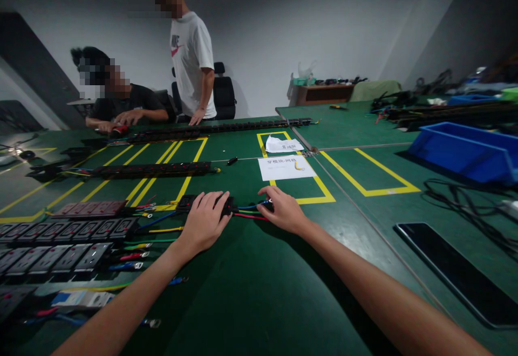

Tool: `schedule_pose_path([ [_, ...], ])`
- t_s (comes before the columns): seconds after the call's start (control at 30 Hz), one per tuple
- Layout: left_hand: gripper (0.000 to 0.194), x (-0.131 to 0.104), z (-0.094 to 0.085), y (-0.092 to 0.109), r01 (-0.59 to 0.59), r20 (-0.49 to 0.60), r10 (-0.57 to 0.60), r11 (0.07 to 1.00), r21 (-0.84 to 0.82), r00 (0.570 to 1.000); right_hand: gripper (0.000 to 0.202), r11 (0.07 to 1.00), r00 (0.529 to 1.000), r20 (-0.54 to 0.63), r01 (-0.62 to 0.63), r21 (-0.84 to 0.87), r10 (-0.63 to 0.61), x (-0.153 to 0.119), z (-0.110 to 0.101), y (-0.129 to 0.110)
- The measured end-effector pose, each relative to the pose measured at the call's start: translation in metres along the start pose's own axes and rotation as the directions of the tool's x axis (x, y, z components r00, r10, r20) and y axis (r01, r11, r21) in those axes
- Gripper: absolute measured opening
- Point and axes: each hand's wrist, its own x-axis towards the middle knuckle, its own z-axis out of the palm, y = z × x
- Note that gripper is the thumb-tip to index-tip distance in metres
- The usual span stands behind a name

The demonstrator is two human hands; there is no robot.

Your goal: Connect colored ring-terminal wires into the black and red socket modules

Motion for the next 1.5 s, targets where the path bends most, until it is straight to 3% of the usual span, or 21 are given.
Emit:
schedule_pose_path([
  [0.2,0.052,0.0,0.002,0.0,0.007,-0.009,-0.007,1.0,0.009,1.0,0.012,0.989,1.0,-0.014,0.023,-0.144,-0.025,-0.002,0.005,0.001],
  [0.7,0.052,0.0,0.003,0.001,0.028,-0.014,-0.028,1.0,0.012,0.999,0.03,0.801,0.979,0.019,0.175,-0.573,-0.201,-0.001,-0.01,-0.015],
  [1.0,0.052,0.002,0.002,0.002,0.043,0.01,-0.043,0.998,0.055,0.999,0.032,0.802,0.991,0.047,0.132,-0.583,-0.129,0.0,-0.003,-0.017],
  [1.2,0.053,0.001,0.001,0.003,0.041,0.011,-0.042,0.996,0.074,0.999,0.026,0.801,0.993,0.006,0.1,-0.59,-0.12,0.0,-0.002,-0.01],
  [1.33,0.054,0.001,0.0,0.003,0.047,0.017,-0.048,0.996,0.075,0.999,0.025,0.872,0.998,-0.056,-0.024,-0.489,-0.004,0.002,0.0,-0.005],
  [1.5,0.053,0.001,0.0,0.003,0.048,0.007,-0.049,0.996,0.069,0.999,0.031,0.886,0.983,-0.033,-0.178,-0.429,0.182,0.004,0.0,-0.007],
])
